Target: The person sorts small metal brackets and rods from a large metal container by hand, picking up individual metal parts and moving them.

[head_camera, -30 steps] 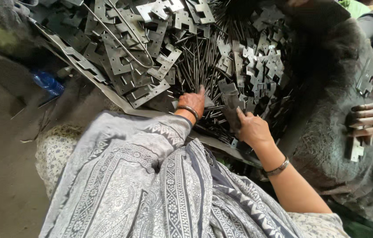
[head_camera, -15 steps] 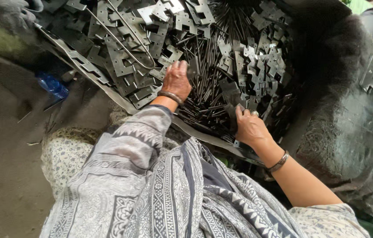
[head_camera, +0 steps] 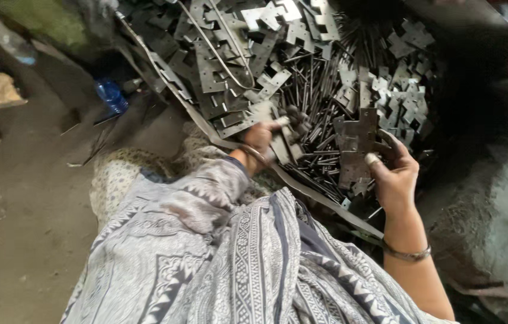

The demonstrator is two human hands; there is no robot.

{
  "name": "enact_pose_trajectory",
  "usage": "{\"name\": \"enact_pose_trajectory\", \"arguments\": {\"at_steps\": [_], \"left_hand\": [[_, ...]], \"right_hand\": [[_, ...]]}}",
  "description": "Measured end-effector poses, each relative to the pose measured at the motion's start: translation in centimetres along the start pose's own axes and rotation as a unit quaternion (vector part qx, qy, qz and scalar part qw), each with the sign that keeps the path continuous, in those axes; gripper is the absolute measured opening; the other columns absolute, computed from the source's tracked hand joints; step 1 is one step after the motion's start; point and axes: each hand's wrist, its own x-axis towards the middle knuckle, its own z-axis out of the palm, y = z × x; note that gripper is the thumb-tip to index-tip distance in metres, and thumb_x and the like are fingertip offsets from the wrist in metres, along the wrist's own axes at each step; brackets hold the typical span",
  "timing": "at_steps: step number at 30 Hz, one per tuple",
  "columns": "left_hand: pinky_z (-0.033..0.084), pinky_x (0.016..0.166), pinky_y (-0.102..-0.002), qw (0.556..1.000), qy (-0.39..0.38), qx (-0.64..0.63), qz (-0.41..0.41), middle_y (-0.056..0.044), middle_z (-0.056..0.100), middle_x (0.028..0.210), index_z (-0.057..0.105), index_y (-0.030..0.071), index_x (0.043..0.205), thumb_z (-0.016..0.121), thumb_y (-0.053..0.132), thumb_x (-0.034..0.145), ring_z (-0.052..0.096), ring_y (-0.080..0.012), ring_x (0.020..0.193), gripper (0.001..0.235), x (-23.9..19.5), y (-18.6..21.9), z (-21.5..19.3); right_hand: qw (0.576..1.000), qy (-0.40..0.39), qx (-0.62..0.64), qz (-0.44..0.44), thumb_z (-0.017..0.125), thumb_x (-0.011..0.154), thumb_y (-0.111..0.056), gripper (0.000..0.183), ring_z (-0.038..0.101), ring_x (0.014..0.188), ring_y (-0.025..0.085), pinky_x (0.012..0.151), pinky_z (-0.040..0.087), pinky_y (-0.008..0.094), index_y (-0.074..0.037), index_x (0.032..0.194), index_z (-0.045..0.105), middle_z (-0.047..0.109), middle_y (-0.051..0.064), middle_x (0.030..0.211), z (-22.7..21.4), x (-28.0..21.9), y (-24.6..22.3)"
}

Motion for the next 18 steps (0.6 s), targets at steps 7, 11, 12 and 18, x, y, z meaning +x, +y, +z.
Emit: {"name": "enact_pose_trajectory", "arguments": {"at_steps": [7,11,12,18], "left_hand": [[0.056,0.07,-0.039,0.986,-0.05,-0.15,-0.048,-0.008,0.064,0.087,0.061,0.009,0.103,0.059,0.039,0.099,0.065,-0.0217,0.074,0.03,-1.4,-5.3,5.5],[0.054,0.068,-0.037,0.996,-0.014,0.065,-0.06,-0.011,0.065,0.088,0.063,0.003,0.107,0.062,0.037,0.095,0.063,-0.0212,0.069,0.037,-1.7,-6.3,6.4],[0.055,0.072,-0.037,0.991,-0.015,0.121,-0.061,-0.013,0.068,0.093,0.065,-0.001,0.114,0.063,0.036,0.093,0.064,-0.0209,0.071,0.042,-1.9,-6.4,6.9],[0.062,0.089,-0.04,0.914,-0.196,0.353,0.045,-0.019,0.067,0.116,0.037,-0.002,0.145,0.081,0.024,0.067,0.071,-0.0286,0.099,0.094,-2.6,-2.3,10.6]], "right_hand": [[0.913,-0.182,-0.312,-0.189,0.068,0.081,0.012,0.077,0.057,0.13,0.031,0.107,0.049,0.038,-0.005,0.152,0.045,0.057,0.021,0.143,8.2,-2.6,0.2],[0.915,-0.16,-0.328,-0.17,0.061,0.073,0.017,0.081,0.057,0.131,0.034,0.107,0.046,0.041,0.0,0.15,0.045,0.059,0.022,0.141,6.7,-2.2,2.9],[0.917,-0.144,-0.322,-0.184,0.059,0.07,0.018,0.084,0.058,0.131,0.034,0.108,0.046,0.043,0.002,0.15,0.045,0.06,0.023,0.141,6.1,-1.8,3.1],[0.954,-0.021,0.254,0.156,0.061,0.076,-0.002,0.061,0.067,0.09,0.025,0.08,0.057,0.039,-0.001,0.137,0.064,0.069,0.012,0.107,2.1,-1.9,0.8]]}}
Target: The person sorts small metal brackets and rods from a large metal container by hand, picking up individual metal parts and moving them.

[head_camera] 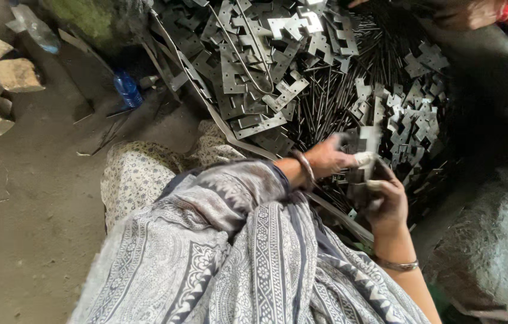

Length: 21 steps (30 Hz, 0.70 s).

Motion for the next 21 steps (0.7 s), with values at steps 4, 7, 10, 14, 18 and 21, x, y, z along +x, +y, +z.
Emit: {"name": "enact_pose_trajectory", "arguments": {"at_steps": [4,7,10,14,18,21], "left_hand": [[0.055,0.073,-0.047,0.743,0.236,0.624,-0.057,-0.019,0.06,0.105,0.065,0.002,0.107,0.083,0.046,0.078,0.064,-0.0319,0.092,0.056,-3.5,3.1,-10.1],[0.05,0.079,-0.056,0.592,0.35,0.726,0.014,-0.02,0.061,0.111,0.073,0.006,0.103,0.068,0.018,0.08,0.061,-0.0397,0.099,0.026,-7.0,1.6,-16.8],[0.043,0.099,-0.054,0.608,0.295,0.732,-0.086,-0.015,0.057,0.124,0.073,0.012,0.112,0.075,0.02,0.075,0.054,-0.0383,0.115,0.038,-7.8,0.2,-19.3],[0.036,0.11,-0.054,0.624,0.261,0.722,-0.147,-0.015,0.052,0.134,0.072,0.011,0.115,0.077,0.021,0.078,0.047,-0.0383,0.128,0.039,-8.0,1.5,-18.6],[0.033,0.109,-0.064,0.644,0.268,0.698,-0.163,-0.019,0.039,0.148,0.062,0.007,0.127,0.079,0.02,0.071,0.035,-0.0543,0.135,0.06,-7.7,3.1,-16.6],[0.047,0.101,-0.061,0.708,0.291,0.616,-0.186,-0.025,0.025,0.161,0.05,0.002,0.137,0.07,0.015,0.084,0.051,-0.0582,0.122,0.059,-7.7,3.7,-16.3]], "right_hand": [[0.971,0.017,0.207,-0.116,0.063,0.085,0.001,0.036,0.068,0.108,0.025,0.108,0.061,0.036,-0.001,0.121,0.059,0.066,0.01,0.109,-3.9,-1.5,-4.0],[0.97,0.13,0.07,-0.191,0.064,0.087,-0.004,0.036,0.069,0.1,0.025,0.091,0.059,0.034,0.001,0.122,0.067,0.07,0.013,0.11,-11.5,-3.8,-8.3],[0.889,0.26,-0.188,-0.326,0.064,0.085,0.001,0.037,0.069,0.1,0.028,0.092,0.059,0.039,0.002,0.122,0.068,0.07,0.013,0.11,-21.3,-5.3,-12.7],[0.522,0.386,-0.682,-0.336,0.059,0.084,0.003,0.043,0.069,0.101,0.033,0.093,0.057,0.044,0.005,0.126,0.068,0.07,0.018,0.111,-32.7,-6.0,-13.8],[0.456,0.379,-0.786,-0.177,0.067,0.1,-0.018,0.032,0.062,0.111,0.043,0.096,0.049,0.054,0.001,0.126,0.072,0.065,0.027,0.126,-35.4,-7.9,-10.9],[0.46,0.373,-0.779,-0.206,0.075,0.106,-0.032,0.038,0.05,0.127,0.054,0.101,0.042,0.06,0.003,0.121,0.075,0.058,0.032,0.14,-30.7,-8.9,-10.7]]}}
